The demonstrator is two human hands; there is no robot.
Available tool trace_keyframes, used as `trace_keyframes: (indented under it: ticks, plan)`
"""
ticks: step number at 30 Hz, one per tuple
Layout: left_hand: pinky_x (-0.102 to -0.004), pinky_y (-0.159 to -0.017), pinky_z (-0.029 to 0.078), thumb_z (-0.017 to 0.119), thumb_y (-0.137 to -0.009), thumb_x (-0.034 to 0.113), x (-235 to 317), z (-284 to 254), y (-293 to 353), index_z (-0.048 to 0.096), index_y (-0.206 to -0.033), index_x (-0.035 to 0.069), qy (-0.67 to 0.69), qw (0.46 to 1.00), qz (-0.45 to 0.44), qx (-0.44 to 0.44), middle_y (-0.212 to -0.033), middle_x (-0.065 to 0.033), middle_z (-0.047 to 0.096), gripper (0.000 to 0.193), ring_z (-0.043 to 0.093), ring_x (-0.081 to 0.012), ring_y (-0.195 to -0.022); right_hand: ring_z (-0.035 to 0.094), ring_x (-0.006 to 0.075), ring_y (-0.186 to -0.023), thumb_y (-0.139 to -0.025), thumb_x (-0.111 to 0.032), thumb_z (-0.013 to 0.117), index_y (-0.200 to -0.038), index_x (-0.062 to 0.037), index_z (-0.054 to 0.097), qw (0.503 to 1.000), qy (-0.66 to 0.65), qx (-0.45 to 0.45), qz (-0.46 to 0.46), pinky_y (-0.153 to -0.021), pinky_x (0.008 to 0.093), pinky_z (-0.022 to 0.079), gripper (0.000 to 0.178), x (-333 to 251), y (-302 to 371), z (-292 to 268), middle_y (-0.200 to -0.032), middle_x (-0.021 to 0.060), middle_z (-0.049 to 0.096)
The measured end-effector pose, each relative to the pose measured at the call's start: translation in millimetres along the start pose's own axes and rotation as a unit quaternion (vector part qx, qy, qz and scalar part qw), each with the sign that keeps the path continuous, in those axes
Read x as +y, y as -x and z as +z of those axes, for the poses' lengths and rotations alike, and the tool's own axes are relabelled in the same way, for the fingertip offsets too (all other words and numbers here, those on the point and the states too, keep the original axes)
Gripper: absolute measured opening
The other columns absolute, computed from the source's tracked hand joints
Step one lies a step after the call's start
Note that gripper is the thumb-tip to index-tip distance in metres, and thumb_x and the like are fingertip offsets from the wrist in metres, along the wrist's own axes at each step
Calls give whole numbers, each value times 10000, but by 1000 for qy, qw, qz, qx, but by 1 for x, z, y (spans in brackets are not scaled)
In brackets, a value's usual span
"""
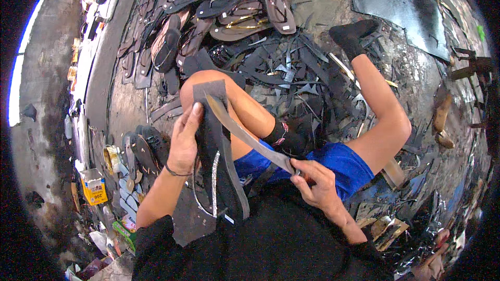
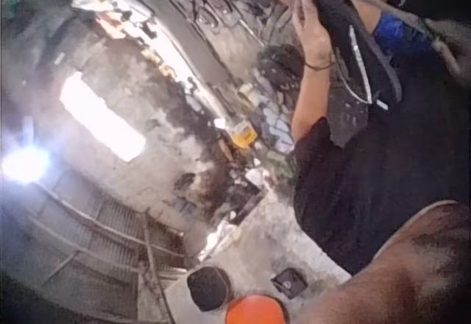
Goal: The person sits on the floor and uses a knife to scrape and trim the straps and soles of several flip-flops. The person handles multiple sandals one at a time, turning them over and scraping the surfaces before placing them aside.
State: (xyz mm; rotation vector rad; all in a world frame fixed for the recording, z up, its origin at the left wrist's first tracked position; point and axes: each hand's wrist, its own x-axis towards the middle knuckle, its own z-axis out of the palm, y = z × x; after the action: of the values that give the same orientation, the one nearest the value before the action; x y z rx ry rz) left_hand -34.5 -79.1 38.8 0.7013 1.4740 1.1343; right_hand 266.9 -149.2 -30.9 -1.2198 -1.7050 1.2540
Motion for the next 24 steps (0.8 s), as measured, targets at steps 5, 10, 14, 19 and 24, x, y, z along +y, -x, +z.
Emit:
trace_keyframes:
  ticks: [5, 10, 14, 19, 24]
  plan:
    - [-270, -886, 519, 581, -1027, 230, -6, 17, 19, 547, -1303, -26, -27, 999, 13, -31, -1136, -42, 665, 378, 632, -109, -1008, 692, 260, -762, -799, -141, 805, -1147, -60, 710, 994, 92, 41, -39, -665, 354, 572, 369, 0, -4, -4, -1007, 132, 724]
    - [-286, -911, 504, 715, -936, 277, -1, 24, 18, 547, -1272, -29, -53, 993, -5, -108, -1131, -54, 658, 485, 622, -126, -1016, 649, 223, -658, -843, -112, 757, -1130, -20, 706, 989, 130, 35, -65, -579, 309, 524, 305, -37, -36, -34, -928, 145, 720]
    - [-299, -923, 500, 737, -913, 211, 1, 28, 22, 578, -1225, -18, -71, 982, -31, -173, -1129, -59, 667, 418, 624, -131, -1018, 637, 203, -602, -878, -148, 747, -1132, -32, 713, 995, 74, -65, -2, -555, 316, 505, 282, -73, -67, -63, -842, 141, 709]
    - [-314, -953, 483, 759, -885, 177, 9, 43, 26, 599, -1214, -16, -102, 977, -38, -183, -1133, -81, 675, 414, 624, -143, -1029, 684, 262, -646, -874, -178, 753, -1086, -24, 728, 986, 87, -137, -37, -577, 346, 518, 263, -89, -105, -79, -813, 158, 712]
    - [-315, -963, 474, 785, -855, 167, 13, 50, 27, 610, -1222, -6, -153, 967, 22, -203, -1157, -69, 672, 442, 614, -132, -1047, 715, 321, -723, -892, -181, 727, -1052, -7, 729, 961, 91, -261, -23, -626, 354, 544, 237, -106, -148, -79, -848, 207, 704]
